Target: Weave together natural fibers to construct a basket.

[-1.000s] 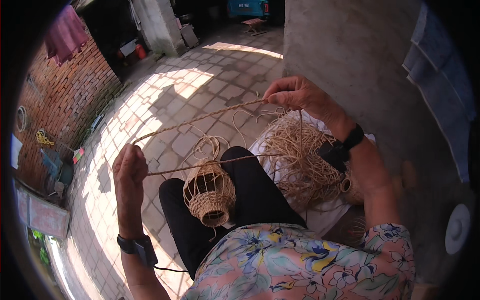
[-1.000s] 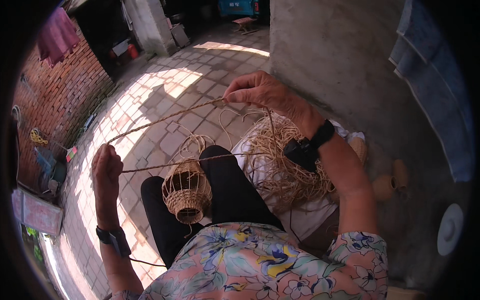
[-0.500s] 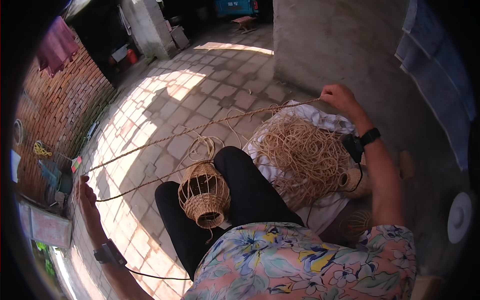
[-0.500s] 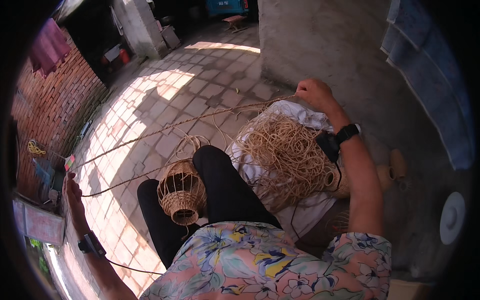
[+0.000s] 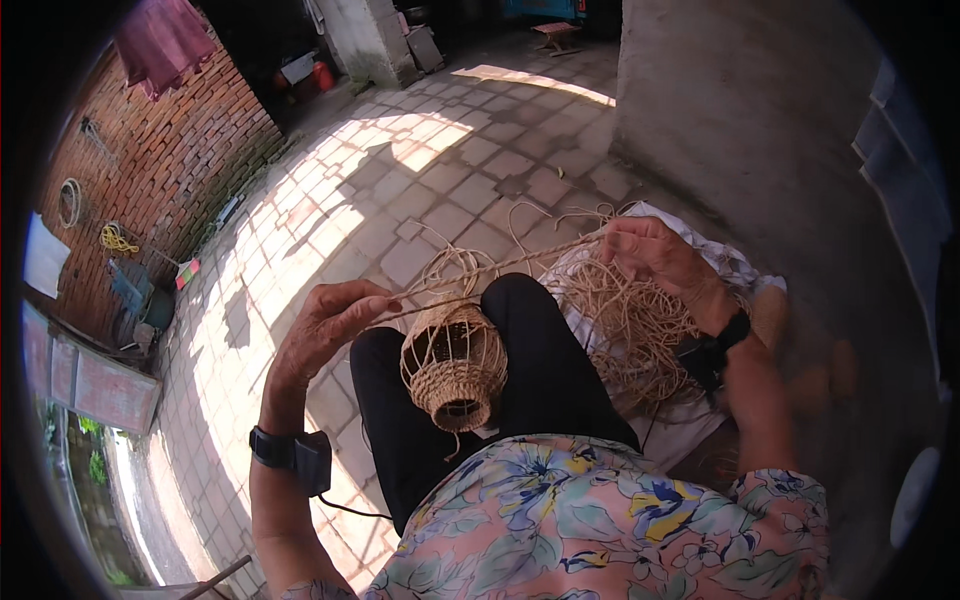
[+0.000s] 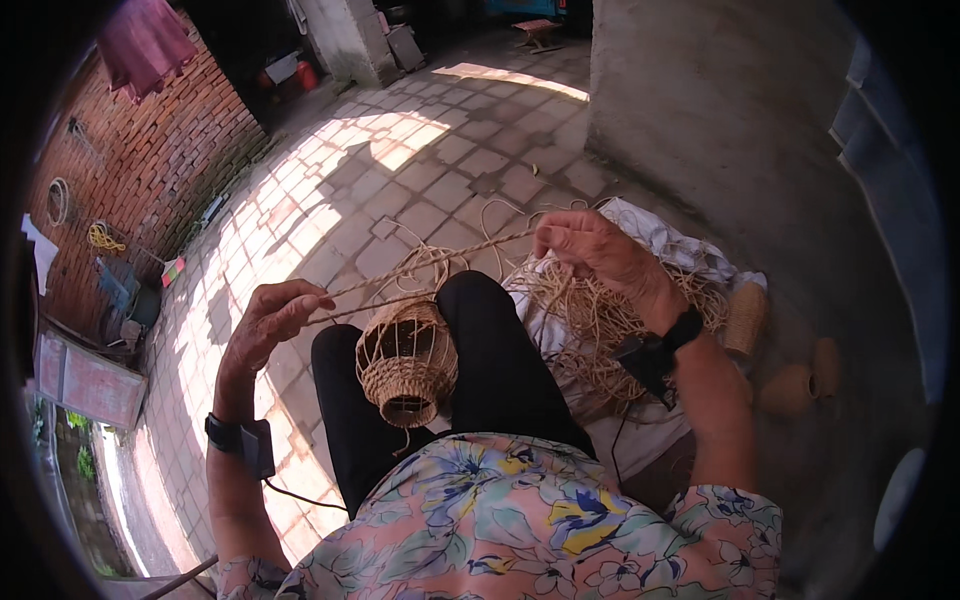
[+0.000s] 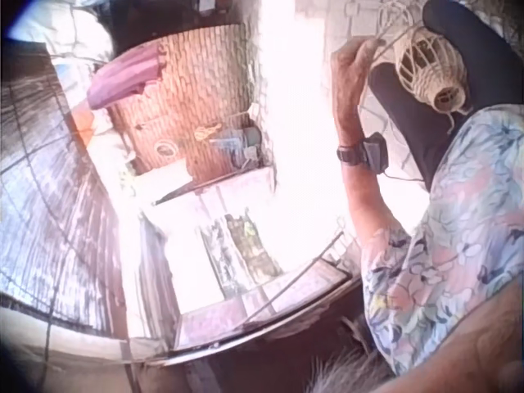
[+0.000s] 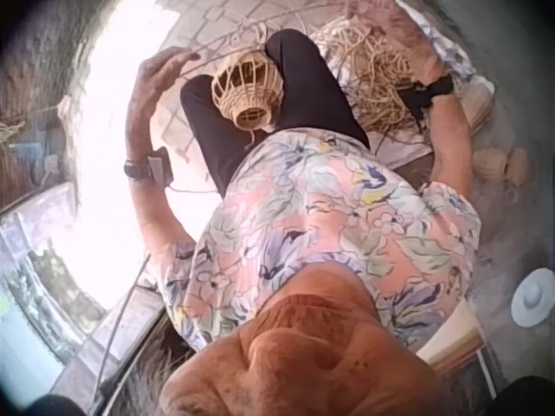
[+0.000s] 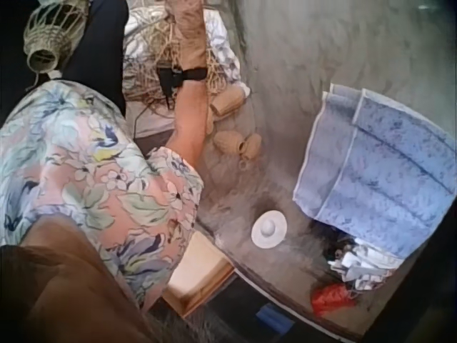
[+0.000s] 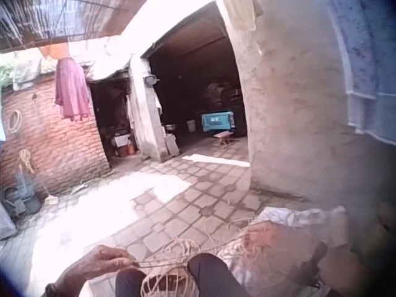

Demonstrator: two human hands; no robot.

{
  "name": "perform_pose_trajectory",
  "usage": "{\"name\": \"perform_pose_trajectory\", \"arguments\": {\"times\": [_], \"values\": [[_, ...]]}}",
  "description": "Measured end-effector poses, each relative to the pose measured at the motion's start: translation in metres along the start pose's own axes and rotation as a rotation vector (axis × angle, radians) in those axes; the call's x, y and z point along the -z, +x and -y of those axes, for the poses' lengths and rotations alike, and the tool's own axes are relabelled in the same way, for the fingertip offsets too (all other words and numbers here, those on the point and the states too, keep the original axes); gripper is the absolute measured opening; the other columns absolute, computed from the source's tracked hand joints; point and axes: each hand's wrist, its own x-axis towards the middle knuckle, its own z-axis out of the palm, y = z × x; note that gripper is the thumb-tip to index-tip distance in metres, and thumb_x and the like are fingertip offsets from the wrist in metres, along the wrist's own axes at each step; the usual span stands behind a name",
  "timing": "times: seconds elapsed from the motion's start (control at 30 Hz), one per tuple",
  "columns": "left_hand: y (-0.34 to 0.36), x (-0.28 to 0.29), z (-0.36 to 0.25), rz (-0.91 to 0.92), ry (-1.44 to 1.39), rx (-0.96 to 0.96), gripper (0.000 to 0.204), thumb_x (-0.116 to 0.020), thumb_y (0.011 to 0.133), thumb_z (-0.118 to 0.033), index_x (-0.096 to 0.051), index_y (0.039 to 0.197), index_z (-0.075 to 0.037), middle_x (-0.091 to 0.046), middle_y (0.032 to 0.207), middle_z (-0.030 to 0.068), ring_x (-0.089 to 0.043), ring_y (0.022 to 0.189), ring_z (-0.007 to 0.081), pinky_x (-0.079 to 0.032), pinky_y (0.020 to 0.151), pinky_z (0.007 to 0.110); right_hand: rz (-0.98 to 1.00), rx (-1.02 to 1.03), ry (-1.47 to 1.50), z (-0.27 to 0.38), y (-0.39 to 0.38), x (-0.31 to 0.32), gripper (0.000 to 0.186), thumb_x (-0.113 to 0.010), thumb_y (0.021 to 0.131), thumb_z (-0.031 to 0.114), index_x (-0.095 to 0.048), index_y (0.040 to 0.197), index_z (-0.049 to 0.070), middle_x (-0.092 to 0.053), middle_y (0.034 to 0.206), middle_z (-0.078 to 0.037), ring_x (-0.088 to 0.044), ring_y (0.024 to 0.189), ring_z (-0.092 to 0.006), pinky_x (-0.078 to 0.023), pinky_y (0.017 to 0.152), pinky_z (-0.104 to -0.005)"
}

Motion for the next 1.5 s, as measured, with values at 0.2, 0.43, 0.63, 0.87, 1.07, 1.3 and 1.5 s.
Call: {"name": "perform_pose_trajectory", "arguments": {"times": [0.2, 0.43, 0.63, 0.87, 1.07, 1.3, 1.5], "values": [[-0.034, 0.051, 0.038, -0.162, -0.017, 0.087, 0.03, -0.064, 0.089, -0.034, -0.068, 0.085, -0.004, -0.04, 0.057, -0.0085, -0.028, 0.051, 0.0021, -0.02, 0.046, 0.022, -0.917, -0.021, -0.388, -0.049, -0.087, 0.188, 0.027, -0.055, 0.09, 0.036, -0.06, 0.083, 0.01, -0.038, 0.06, 0.006, -0.038, 0.053, -0.0058, -0.034, 0.046, -0.0248], [-0.032, 0.047, 0.039, -0.211, 0.021, 0.116, 0.03, -0.063, 0.09, -0.032, -0.066, 0.085, -0.002, -0.032, 0.054, -0.0105, -0.025, 0.048, 0.0015, -0.018, 0.045, 0.023, -0.95, -0.299, -1.586, -0.094, -0.074, 0.181, 0.031, -0.059, 0.084, 0.025, -0.062, 0.11, 0.007, -0.061, 0.102, -0.017, -0.061, 0.094, -0.0384, -0.047, 0.079, -0.045], [0.029, -0.041, 0.009, 0.053, -0.122, -0.079, 0.031, -0.062, 0.091, -0.035, -0.067, 0.087, -0.004, -0.041, 0.059, -0.0112, -0.028, 0.05, 0.001, -0.02, 0.046, 0.02, -0.225, 0.269, -0.312, -0.026, 0.044, -0.078, 0.036, -0.061, 0.091, 0.029, -0.06, 0.109, -0.002, -0.062, 0.089, -0.008, -0.062, 0.077, -0.0153, -0.05, 0.068, -0.0281], [0.018, -0.023, 0.053, 0.196, -0.424, 0.225, 0.028, -0.053, 0.097, -0.028, -0.067, 0.096, -0.004, -0.031, 0.055, -0.0115, -0.024, 0.047, 0.0012, -0.017, 0.042, 0.02, 0.024, -0.018, -0.112, -0.03, 0.021, -0.063, 0.019, -0.061, 0.091, 0.019, -0.063, 0.096, 0.001, -0.056, 0.078, 0.004, -0.048, 0.071, -0.0033, -0.039, 0.065, -0.0187], [-0.015, 0.006, 0.113, 0.267, -0.618, 0.331, 0.028, -0.05, 0.098, -0.028, -0.065, 0.098, -0.005, -0.027, 0.055, -0.0117, -0.02, 0.045, 0.0017, -0.016, 0.04, 0.02, -0.332, -0.197, -0.319, -0.055, -0.039, 0.076, 0.012, -0.063, 0.088, 0.016, -0.064, 0.085, 0.004, -0.056, 0.075, 0.006, -0.048, 0.068, -0.0011, -0.039, 0.06, -0.0187], [-0.025, -0.001, 0.126, 0.216, -0.526, 0.378, 0.025, -0.052, 0.097, -0.026, -0.066, 0.095, -0.006, -0.027, 0.056, -0.0118, -0.021, 0.046, 0.002, -0.016, 0.041, 0.021, -0.542, -0.208, -0.88, -0.094, -0.061, 0.14, 0.016, -0.063, 0.084, 0.016, -0.061, 0.088, 0.001, -0.06, 0.076, 0.001, -0.053, 0.064, -0.0104, -0.044, 0.06, -0.0271], [-0.016, -0.026, 0.093, 0.075, -0.205, 0.34, 0.024, -0.056, 0.095, -0.026, -0.068, 0.09, -0.006, -0.039, 0.057, -0.0101, -0.029, 0.049, 0.001, -0.021, 0.043, 0.021, -0.486, 0.106, -1.504, -0.076, -0.028, 0.037, 0.021, -0.062, 0.078, 0.009, -0.061, 0.097, 0.0, -0.06, 0.105, -0.017, -0.058, 0.094, -0.0334, -0.047, 0.081, -0.0406]]}}
